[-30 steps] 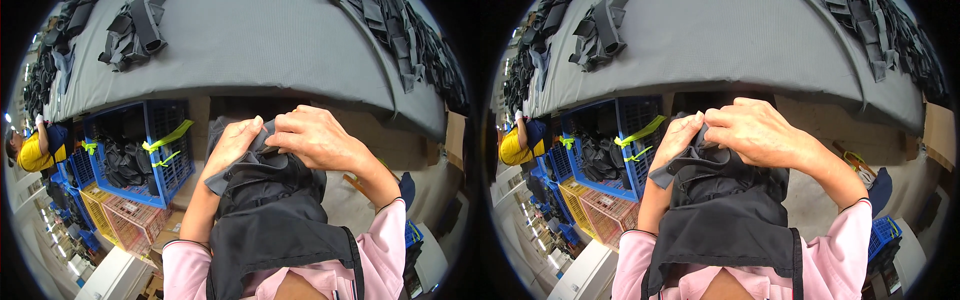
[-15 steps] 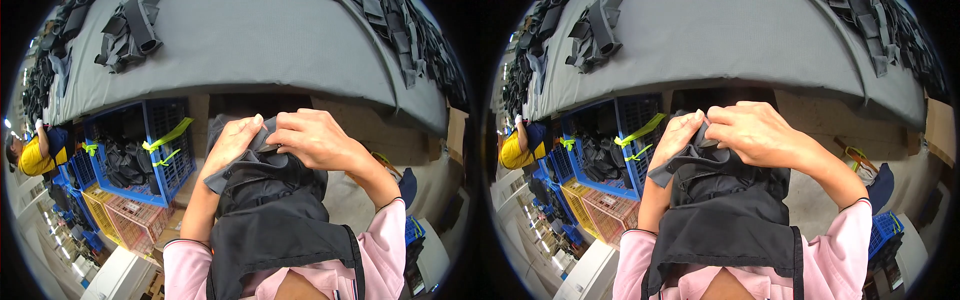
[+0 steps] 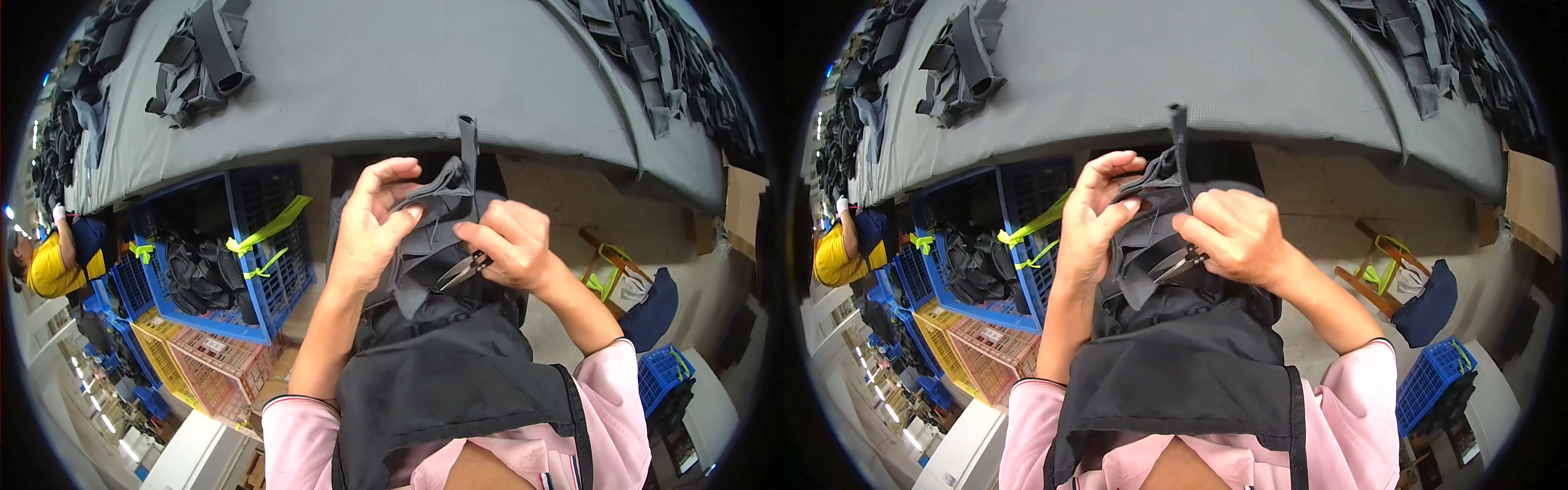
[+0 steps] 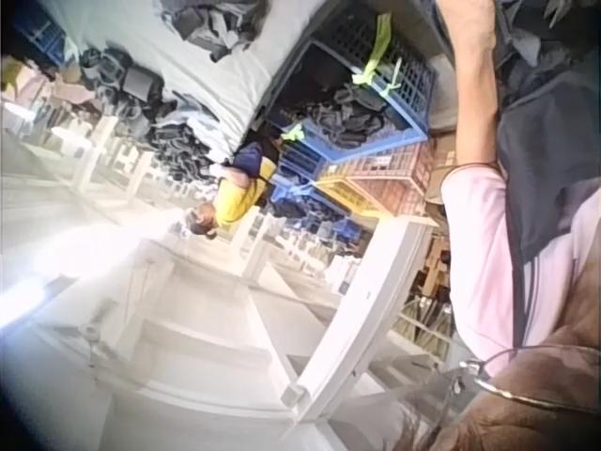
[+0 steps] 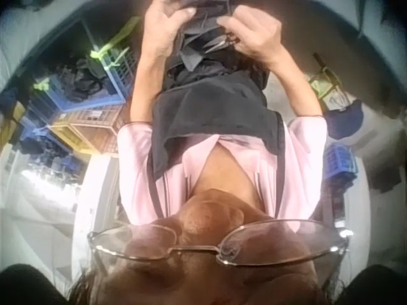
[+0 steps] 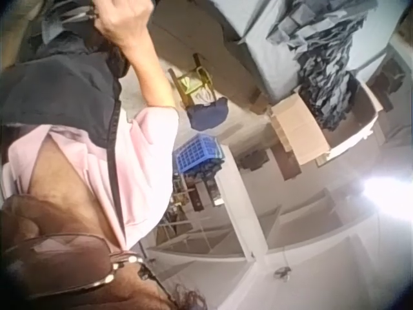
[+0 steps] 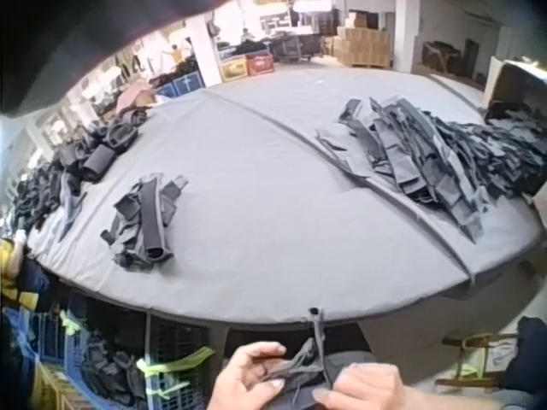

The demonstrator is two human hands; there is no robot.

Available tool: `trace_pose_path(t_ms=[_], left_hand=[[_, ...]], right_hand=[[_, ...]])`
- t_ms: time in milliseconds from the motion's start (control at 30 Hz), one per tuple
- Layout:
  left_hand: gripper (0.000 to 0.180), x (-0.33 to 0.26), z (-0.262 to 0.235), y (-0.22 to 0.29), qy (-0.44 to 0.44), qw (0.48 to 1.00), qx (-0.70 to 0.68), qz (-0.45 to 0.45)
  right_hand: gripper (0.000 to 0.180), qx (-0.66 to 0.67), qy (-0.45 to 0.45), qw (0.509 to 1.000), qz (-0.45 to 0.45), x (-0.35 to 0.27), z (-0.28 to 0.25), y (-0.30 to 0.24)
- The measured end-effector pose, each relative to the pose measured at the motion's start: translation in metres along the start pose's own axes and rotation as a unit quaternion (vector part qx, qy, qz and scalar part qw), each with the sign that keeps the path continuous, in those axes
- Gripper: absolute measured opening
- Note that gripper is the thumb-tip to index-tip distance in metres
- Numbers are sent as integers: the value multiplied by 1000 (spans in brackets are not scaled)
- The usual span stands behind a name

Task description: Trim excess threads or clean debris from black fabric components using a small tool.

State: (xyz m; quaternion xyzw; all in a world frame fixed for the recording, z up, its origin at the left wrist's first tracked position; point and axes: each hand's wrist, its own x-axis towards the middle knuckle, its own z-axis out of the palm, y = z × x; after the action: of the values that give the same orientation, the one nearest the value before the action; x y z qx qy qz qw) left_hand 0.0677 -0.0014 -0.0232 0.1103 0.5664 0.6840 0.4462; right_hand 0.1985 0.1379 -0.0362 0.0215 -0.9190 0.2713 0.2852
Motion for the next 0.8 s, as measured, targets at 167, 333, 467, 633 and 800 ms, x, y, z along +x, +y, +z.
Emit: trace_pose_path(t_ms=[167, 333, 467, 633, 800], left_hand=[[47, -3, 2, -2, -42, 989, -30, -136], [49, -12, 2, -31, 48, 996, -33, -70], [50, -8, 7, -29, 84, 996, 15, -4], [51, -6, 10, -31, 82, 996, 43, 15], [50, -9, 6, -38, 68, 995, 77, -9]], right_hand=[[20, -9, 48, 999, 17, 10, 1, 21], [29, 144, -54, 962, 225, 4, 2, 1], [30, 150, -56, 944, 287, 3, -18, -13], [29, 4, -176, 964, 198, 21, -33, -14], [27, 19, -257, 953, 159, 35, -35, -4]])
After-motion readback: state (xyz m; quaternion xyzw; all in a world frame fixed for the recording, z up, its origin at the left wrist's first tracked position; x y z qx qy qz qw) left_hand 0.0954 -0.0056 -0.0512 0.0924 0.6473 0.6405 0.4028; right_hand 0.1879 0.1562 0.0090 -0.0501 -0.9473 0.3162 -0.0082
